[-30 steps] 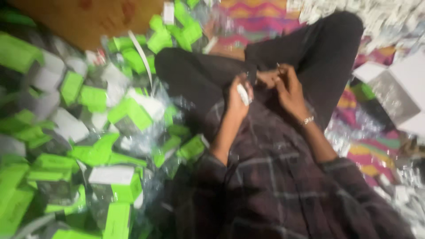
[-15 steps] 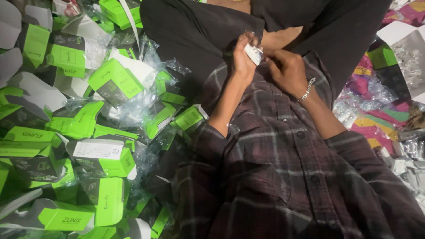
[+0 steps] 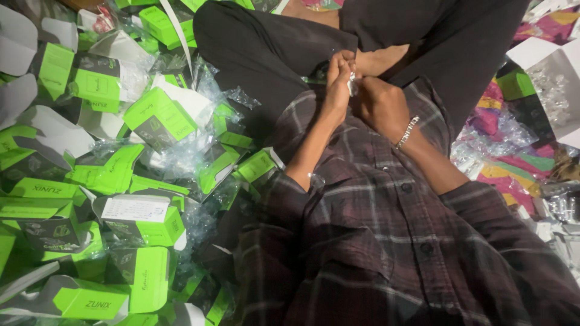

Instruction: The person lies on a mat on the floor surrounded by green product boxes and white plastic parts, assembling small white electrical switch and socket components by hand and placing finished pieces into an open box beside them.

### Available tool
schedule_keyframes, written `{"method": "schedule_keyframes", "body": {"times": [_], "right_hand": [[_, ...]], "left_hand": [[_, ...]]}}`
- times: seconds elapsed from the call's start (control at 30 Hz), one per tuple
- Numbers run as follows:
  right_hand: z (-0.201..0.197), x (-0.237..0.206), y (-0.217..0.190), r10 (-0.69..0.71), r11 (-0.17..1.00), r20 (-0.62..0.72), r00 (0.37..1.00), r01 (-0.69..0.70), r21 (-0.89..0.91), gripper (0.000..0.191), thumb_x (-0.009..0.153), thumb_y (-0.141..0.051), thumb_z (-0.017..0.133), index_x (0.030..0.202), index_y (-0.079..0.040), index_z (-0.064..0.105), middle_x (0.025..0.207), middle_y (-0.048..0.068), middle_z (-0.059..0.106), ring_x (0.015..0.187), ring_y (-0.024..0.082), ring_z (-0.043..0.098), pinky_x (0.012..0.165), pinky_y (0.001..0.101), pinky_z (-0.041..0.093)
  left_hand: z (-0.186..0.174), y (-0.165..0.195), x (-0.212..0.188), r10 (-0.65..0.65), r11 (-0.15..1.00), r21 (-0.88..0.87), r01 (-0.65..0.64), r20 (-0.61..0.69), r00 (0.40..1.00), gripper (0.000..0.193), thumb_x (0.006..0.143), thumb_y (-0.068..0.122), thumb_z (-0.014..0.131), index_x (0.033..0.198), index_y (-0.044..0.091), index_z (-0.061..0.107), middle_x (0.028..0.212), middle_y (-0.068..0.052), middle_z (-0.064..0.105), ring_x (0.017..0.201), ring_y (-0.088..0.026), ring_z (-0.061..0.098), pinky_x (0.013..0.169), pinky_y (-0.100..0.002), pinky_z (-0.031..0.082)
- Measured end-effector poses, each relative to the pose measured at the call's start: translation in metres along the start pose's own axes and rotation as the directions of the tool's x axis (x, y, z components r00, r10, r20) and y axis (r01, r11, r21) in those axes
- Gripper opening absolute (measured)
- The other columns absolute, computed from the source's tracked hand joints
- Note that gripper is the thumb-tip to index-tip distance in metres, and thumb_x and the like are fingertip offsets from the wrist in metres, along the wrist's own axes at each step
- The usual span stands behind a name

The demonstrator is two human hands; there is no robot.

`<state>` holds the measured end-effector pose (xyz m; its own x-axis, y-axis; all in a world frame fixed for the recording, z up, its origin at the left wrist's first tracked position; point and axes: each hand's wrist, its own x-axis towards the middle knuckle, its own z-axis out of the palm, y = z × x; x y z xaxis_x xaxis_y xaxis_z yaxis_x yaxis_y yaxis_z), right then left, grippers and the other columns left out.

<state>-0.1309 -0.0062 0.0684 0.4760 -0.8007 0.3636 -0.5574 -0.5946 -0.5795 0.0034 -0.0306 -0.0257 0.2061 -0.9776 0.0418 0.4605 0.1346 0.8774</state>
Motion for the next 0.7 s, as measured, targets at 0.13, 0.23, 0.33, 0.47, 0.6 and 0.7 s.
{"method": "schedule_keyframes", "body": {"times": [0.13, 0.23, 0.33, 0.47, 0.6, 0.7], "right_hand": [[0.003, 0.007, -0.001, 0.053, 0.994, 0.037, 0.998, -0.056, 0.092, 0.015, 0.088, 0.0, 0.065, 0.102, 0.003, 0.064, 0.086, 0.027, 0.067, 0.08, 0.047, 0.066, 0.069, 0.0527, 0.052], [0.007, 0.016, -0.002, 0.11, 0.983, 0.078, 0.991, -0.12, 0.141, 0.013, 0.092, -0.003, 0.064, 0.102, 0.004, 0.063, 0.088, 0.028, 0.068, 0.084, 0.047, 0.067, 0.072, 0.0532, 0.053], [0.011, 0.017, -0.002, 0.122, 0.98, 0.147, 0.982, -0.142, 0.137, 0.018, 0.092, -0.007, 0.065, 0.106, 0.004, 0.065, 0.09, 0.029, 0.068, 0.086, 0.047, 0.067, 0.073, 0.0532, 0.053], [0.01, 0.007, -0.002, 0.162, 0.971, 0.12, 0.98, -0.18, 0.16, 0.021, 0.092, -0.011, 0.067, 0.11, 0.0, 0.07, 0.092, 0.026, 0.072, 0.086, 0.043, 0.07, 0.075, 0.0491, 0.055], [0.005, 0.007, 0.002, 0.189, 0.953, -0.106, 0.976, -0.156, 0.26, 0.025, 0.093, -0.015, 0.07, 0.112, 0.001, 0.07, 0.094, 0.023, 0.073, 0.085, 0.038, 0.074, 0.074, 0.0427, 0.056], [0.0, 0.017, 0.009, 0.065, 0.983, -0.155, 0.986, -0.037, 0.179, 0.033, 0.086, -0.019, 0.078, 0.111, 0.001, 0.071, 0.093, 0.022, 0.073, 0.079, 0.033, 0.073, 0.07, 0.0388, 0.056]], "left_hand": [[0.004, 0.005, -0.005, 0.046, 0.994, 0.104, -0.042, -0.039, 0.998, 0.03, 0.115, 0.033, 0.039, 0.126, 0.009, 0.053, 0.094, 0.003, 0.047, 0.086, -0.008, 0.045, 0.077, -0.023, 0.041], [0.006, 0.014, -0.005, 0.009, 0.977, 0.215, 0.016, -0.116, 0.993, 0.029, 0.111, 0.032, 0.039, 0.123, 0.01, 0.052, 0.097, 0.003, 0.049, 0.083, -0.006, 0.045, 0.07, -0.022, 0.041], [0.005, 0.02, -0.006, 0.094, 0.989, 0.127, -0.071, -0.19, 0.977, 0.027, 0.113, 0.027, 0.044, 0.125, 0.005, 0.054, 0.093, -0.002, 0.047, 0.079, -0.011, 0.043, 0.07, -0.027, 0.041], [0.002, 0.023, -0.003, 0.223, 0.924, 0.355, -0.143, -0.197, 0.955, 0.031, 0.114, 0.031, 0.04, 0.127, 0.006, 0.052, 0.102, -0.003, 0.053, 0.093, -0.012, 0.052, 0.086, -0.028, 0.047], [0.001, 0.024, 0.005, 0.097, 0.991, 0.106, -0.08, -0.174, 0.98, 0.038, 0.115, 0.036, 0.041, 0.135, 0.005, 0.05, 0.106, -0.006, 0.052, 0.098, -0.016, 0.051, 0.091, -0.03, 0.045], [0.004, 0.021, 0.005, -0.079, 0.996, 0.047, 0.082, -0.062, 0.995, 0.048, 0.112, 0.043, 0.04, 0.142, 0.007, 0.047, 0.118, -0.007, 0.055, 0.11, -0.017, 0.052, 0.098, -0.03, 0.044]]}}
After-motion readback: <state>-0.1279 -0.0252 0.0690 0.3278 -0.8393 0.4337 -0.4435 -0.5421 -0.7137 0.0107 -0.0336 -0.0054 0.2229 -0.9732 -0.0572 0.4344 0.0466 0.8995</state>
